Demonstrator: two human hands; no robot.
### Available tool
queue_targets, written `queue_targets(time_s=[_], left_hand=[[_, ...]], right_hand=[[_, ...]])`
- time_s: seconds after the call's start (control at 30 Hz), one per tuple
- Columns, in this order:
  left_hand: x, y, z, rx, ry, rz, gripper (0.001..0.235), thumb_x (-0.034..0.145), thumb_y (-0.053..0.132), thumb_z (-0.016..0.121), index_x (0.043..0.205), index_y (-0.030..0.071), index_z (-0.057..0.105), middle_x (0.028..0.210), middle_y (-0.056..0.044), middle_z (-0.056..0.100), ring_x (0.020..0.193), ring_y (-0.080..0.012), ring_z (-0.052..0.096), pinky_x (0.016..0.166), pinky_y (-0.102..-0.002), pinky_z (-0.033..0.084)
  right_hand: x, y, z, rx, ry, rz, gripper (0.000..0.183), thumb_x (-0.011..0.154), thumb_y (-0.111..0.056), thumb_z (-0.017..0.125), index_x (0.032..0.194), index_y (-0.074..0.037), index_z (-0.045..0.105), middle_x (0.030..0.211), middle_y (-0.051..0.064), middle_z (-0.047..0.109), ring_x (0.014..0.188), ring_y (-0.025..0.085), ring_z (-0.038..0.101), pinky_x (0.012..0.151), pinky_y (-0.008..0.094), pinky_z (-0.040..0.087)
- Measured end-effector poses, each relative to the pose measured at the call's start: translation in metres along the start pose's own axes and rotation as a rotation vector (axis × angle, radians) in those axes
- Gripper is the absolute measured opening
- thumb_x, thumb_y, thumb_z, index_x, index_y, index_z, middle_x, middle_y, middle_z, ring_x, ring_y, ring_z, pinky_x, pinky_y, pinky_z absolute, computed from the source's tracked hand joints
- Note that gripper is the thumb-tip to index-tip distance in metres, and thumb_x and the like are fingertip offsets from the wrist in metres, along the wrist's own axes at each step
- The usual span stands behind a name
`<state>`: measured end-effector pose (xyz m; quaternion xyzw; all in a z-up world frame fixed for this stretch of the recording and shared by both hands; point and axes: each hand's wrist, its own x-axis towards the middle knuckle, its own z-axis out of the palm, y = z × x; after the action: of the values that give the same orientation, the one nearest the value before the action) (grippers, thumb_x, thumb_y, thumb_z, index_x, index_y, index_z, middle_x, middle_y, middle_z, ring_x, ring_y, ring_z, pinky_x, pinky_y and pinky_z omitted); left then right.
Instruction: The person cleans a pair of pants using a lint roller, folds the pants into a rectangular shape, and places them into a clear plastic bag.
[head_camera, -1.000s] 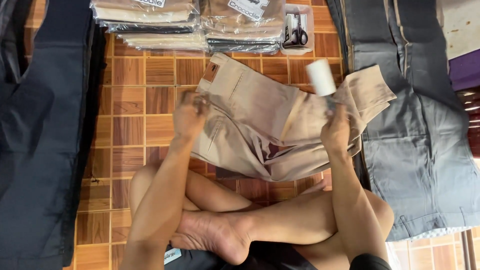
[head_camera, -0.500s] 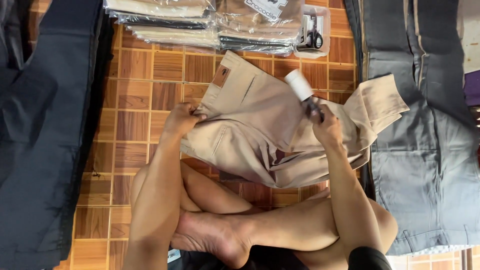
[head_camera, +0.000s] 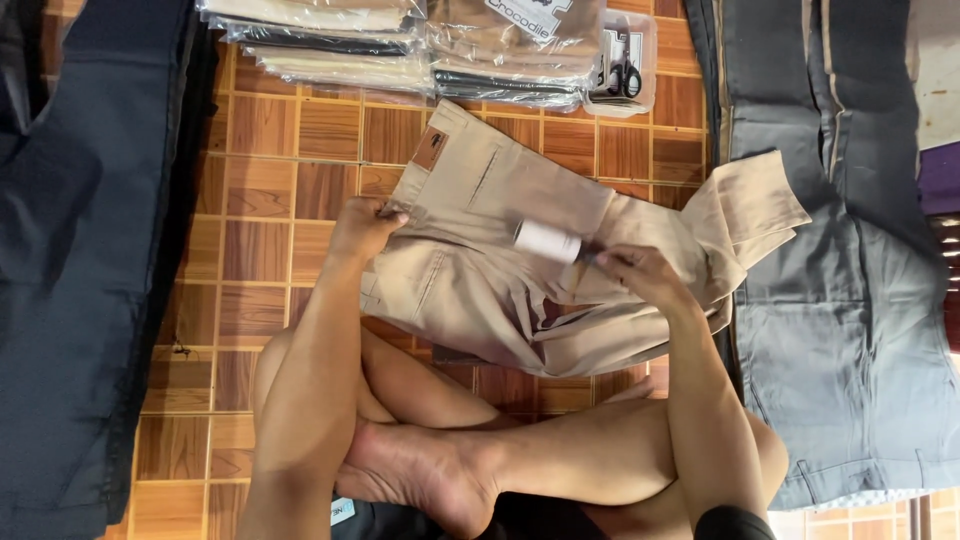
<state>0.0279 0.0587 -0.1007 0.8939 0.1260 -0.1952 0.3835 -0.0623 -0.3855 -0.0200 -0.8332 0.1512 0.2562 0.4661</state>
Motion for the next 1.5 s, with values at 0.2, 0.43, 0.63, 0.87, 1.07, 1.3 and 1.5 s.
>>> queue_targets(time_s=[0.2,0.43,0.63,0.87,1.07,1.3,1.5], left_hand=[[-0.003,0.001,-0.005,-0.096,0.008,-0.025,0.035,0.082,0.046,0.080,0.095,0.013,0.080,0.087,-0.016,0.075,0.099,-0.0385,0.072,0.078,-0.045,0.056],[0.005,0.003,-0.008,-0.121,-0.003,-0.038,0.032,0.082,0.042,0.078,0.091,0.012,0.080,0.088,-0.019,0.075,0.100,-0.0400,0.072,0.078,-0.046,0.056],[0.015,-0.003,-0.013,0.008,-0.111,-0.042,0.029,0.085,0.041,0.075,0.088,0.013,0.079,0.085,-0.017,0.074,0.100,-0.0361,0.073,0.080,-0.044,0.056],[0.009,0.006,-0.019,0.007,-0.131,-0.046,0.029,0.086,0.038,0.075,0.093,0.010,0.079,0.093,-0.020,0.075,0.105,-0.0379,0.071,0.083,-0.046,0.056],[0.025,-0.014,-0.003,-0.022,-0.146,-0.098,0.033,0.085,0.040,0.074,0.103,0.012,0.079,0.105,-0.018,0.076,0.111,-0.0364,0.070,0.088,-0.047,0.056],[0.009,0.001,-0.021,0.020,-0.210,-0.115,0.044,0.084,0.034,0.074,0.122,0.012,0.074,0.125,-0.020,0.071,0.125,-0.0362,0.063,0.101,-0.050,0.052],[0.022,-0.013,-0.009,-0.005,-0.222,-0.106,0.054,0.079,0.033,0.080,0.127,0.010,0.071,0.130,-0.018,0.069,0.128,-0.0341,0.061,0.105,-0.048,0.050]], right_hand=[[0.067,0.043,-0.005,0.046,0.534,-0.086,0.021,0.103,-0.038,0.071,0.103,-0.017,0.074,0.064,0.001,0.063,0.051,0.010,0.054,0.041,0.024,0.043],[0.030,-0.023,0.036,0.246,0.391,-0.152,0.011,0.101,-0.016,0.060,0.105,-0.018,0.069,0.068,0.003,0.061,0.052,0.009,0.052,0.043,0.019,0.043],[0.019,-0.058,0.055,0.140,-0.161,-0.060,0.012,0.093,-0.015,0.070,0.092,-0.004,0.074,0.062,0.007,0.060,0.052,0.007,0.047,0.043,0.018,0.037],[0.071,-0.010,0.047,0.321,0.386,-0.029,0.020,0.101,-0.033,0.069,0.105,-0.014,0.072,0.064,0.007,0.062,0.041,0.011,0.051,0.032,0.022,0.043],[0.039,-0.035,0.067,0.324,0.248,-0.185,0.014,0.106,-0.022,0.060,0.114,-0.011,0.065,0.071,0.009,0.060,0.046,0.011,0.051,0.037,0.023,0.045],[0.055,-0.026,0.100,-0.089,0.090,-0.147,0.026,0.097,-0.039,0.070,0.117,-0.021,0.074,0.088,0.009,0.077,0.075,0.021,0.072,0.076,0.038,0.060],[0.076,-0.003,0.066,0.135,0.485,-0.269,0.019,0.109,-0.029,0.060,0.119,-0.014,0.063,0.076,0.004,0.058,0.057,0.014,0.058,0.051,0.025,0.051]])
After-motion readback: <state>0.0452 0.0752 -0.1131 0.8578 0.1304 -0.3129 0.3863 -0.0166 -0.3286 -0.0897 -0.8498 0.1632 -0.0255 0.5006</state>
